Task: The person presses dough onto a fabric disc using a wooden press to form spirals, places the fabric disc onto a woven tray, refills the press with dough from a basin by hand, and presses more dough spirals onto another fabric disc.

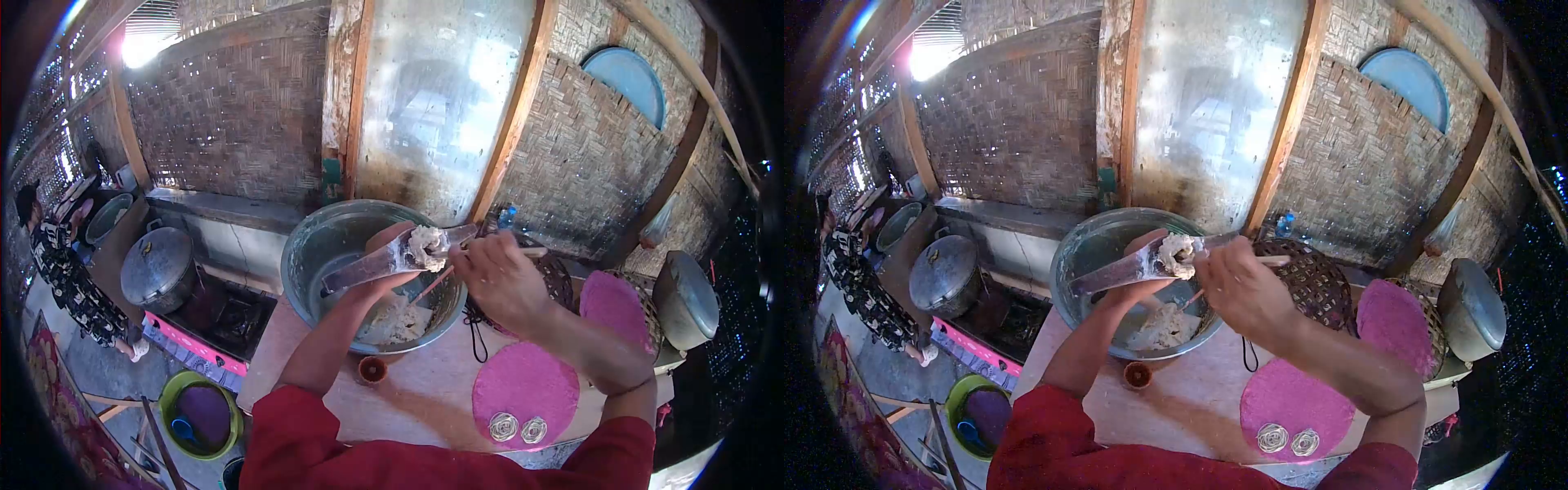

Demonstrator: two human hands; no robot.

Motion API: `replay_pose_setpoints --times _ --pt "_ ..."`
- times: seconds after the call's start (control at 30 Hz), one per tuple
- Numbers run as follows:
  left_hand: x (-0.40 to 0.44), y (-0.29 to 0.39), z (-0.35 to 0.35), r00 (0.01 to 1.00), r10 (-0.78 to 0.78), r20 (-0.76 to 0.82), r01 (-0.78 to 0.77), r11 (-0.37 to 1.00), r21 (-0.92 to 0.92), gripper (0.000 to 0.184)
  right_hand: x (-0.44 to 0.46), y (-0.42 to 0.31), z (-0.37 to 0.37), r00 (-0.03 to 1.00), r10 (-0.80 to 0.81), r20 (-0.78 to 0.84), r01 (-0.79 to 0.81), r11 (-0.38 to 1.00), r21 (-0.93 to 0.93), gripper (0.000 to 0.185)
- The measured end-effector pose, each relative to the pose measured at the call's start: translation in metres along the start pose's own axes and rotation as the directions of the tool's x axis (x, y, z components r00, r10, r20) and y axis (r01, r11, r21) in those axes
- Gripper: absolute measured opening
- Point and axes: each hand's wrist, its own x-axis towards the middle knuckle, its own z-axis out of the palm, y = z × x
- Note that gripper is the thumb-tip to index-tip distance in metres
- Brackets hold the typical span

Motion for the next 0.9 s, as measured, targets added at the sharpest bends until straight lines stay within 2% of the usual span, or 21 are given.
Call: replay_pose_setpoints --times 0.03,0.1,0.13,0.17,0.2,0.23,0.27,0.3,0.37,0.4,0.43,0.5,0.57,0.63,0.67,0.73,0.77,0.8,0.83,0.87,0.9 --pt "0.001 -0.003 0.001 1.000 0.002 -0.001 -0.002 1.000 0.001 0.021 -0.006 0.008 -0.008 0.999 0.022 0.027 -0.021 0.999 -0.040 0.024" --pt "0.004 -0.009 0.002 0.995 0.087 -0.042 -0.079 0.983 0.164 0.022 -0.017 0.023 -0.026 0.995 0.065 0.082 -0.055 0.991 -0.124 0.028" --pt "0.005 -0.012 0.001 0.995 0.035 -0.094 -0.036 0.999 -0.009 0.024 -0.021 0.034 -0.036 0.981 0.184 0.056 -0.188 0.980 0.069 0.027" --pt "0.004 -0.014 0.001 0.995 0.039 -0.092 -0.040 0.999 -0.010 0.024 -0.024 0.043 -0.043 0.952 0.303 0.055 -0.306 0.916 0.259 0.026" --pt "0.004 -0.015 -0.001 0.994 -0.033 -0.106 0.035 0.999 0.016 0.023 -0.024 0.052 -0.049 0.950 0.307 0.055 -0.311 0.916 0.254 0.026" --pt "0.005 -0.013 -0.003 0.987 -0.107 -0.120 0.112 0.993 0.039 0.023 -0.021 0.061 -0.054 0.933 0.358 -0.040 -0.332 0.897 0.291 0.024" --pt "0.005 -0.011 -0.003 0.979 0.082 -0.187 -0.052 0.986 0.160 0.022 -0.019 0.067 -0.055 0.903 0.410 -0.129 -0.350 0.877 0.330 0.021" --pt "0.006 -0.001 -0.007 0.980 0.086 -0.179 -0.058 0.986 0.156 0.022 -0.016 0.067 -0.051 0.901 0.417 -0.121 -0.360 0.873 0.329 0.021" --pt "0.010 0.020 -0.017 0.988 0.064 -0.138 -0.048 0.992 0.115 0.022 -0.006 0.060 -0.038 0.971 0.229 -0.064 -0.207 0.948 0.243 0.018" --pt "0.011 0.016 -0.012 0.973 0.187 -0.136 -0.147 0.955 0.258 0.024 -0.001 0.059 -0.037 0.977 0.199 -0.074 -0.182 0.965 0.189 0.019" --pt "0.014 0.022 -0.011 0.971 0.195 -0.136 -0.155 0.954 0.257 0.024 0.005 0.053 -0.033 0.976 0.204 -0.074 -0.187 0.965 0.183 0.019" --pt "0.010 0.036 -0.008 0.985 0.104 -0.136 -0.096 0.993 0.062 0.025 0.013 0.037 -0.025 0.996 0.084 -0.006 -0.082 0.980 0.184 0.021" --pt "0.005 0.020 -0.001 0.990 0.050 -0.135 -0.048 0.999 0.019 0.026 0.007 0.032 -0.029 0.999 0.053 -0.011 -0.052 0.992 0.113 0.023" --pt "0.007 0.017 -0.012 0.994 0.029 -0.107 -0.017 0.993 0.117 0.026 -0.001 0.035 -0.036 1.000 0.026 0.015 -0.027 0.998 0.064 0.022" --pt "0.007 0.005 -0.012 0.992 0.061 -0.108 -0.028 0.957 0.289 0.028 -0.008 0.043 -0.041 1.000 0.026 0.008 -0.026 0.998 0.060 0.022" --pt "0.007 -0.018 -0.012 0.978 -0.033 -0.204 0.071 0.981 0.183 0.028 -0.024 0.061 -0.048 0.933 0.356 0.055 -0.343 0.830 0.440 0.026" --pt "0.005 -0.033 -0.010 0.972 -0.060 -0.226 0.097 0.983 0.155 0.027 -0.023 0.059 -0.044 0.932 0.360 0.053 -0.345 0.830 0.439 0.026" --pt "0.009 -0.025 -0.012 0.973 -0.052 -0.224 0.088 0.984 0.156 0.027 -0.021 0.053 -0.035 0.847 0.523 0.098 -0.491 0.696 0.524 0.032" --pt "0.012 -0.007 -0.016 0.975 0.034 -0.221 0.015 0.976 0.217 0.028 -0.019 0.045 -0.024 0.730 0.663 0.165 -0.611 0.525 0.592 0.039" --pt "0.014 0.008 -0.016 0.970 0.117 -0.214 -0.055 0.960 0.274 0.029 -0.014 0.032 -0.006 0.746 0.632 0.209 -0.584 0.471 0.661 0.053" --pt "0.016 0.019 -0.013 0.971 0.122 -0.207 -0.063 0.960 0.271 0.029 -0.008 0.013 0.014 0.764 0.577 0.289 -0.538 0.322 0.779 0.062"
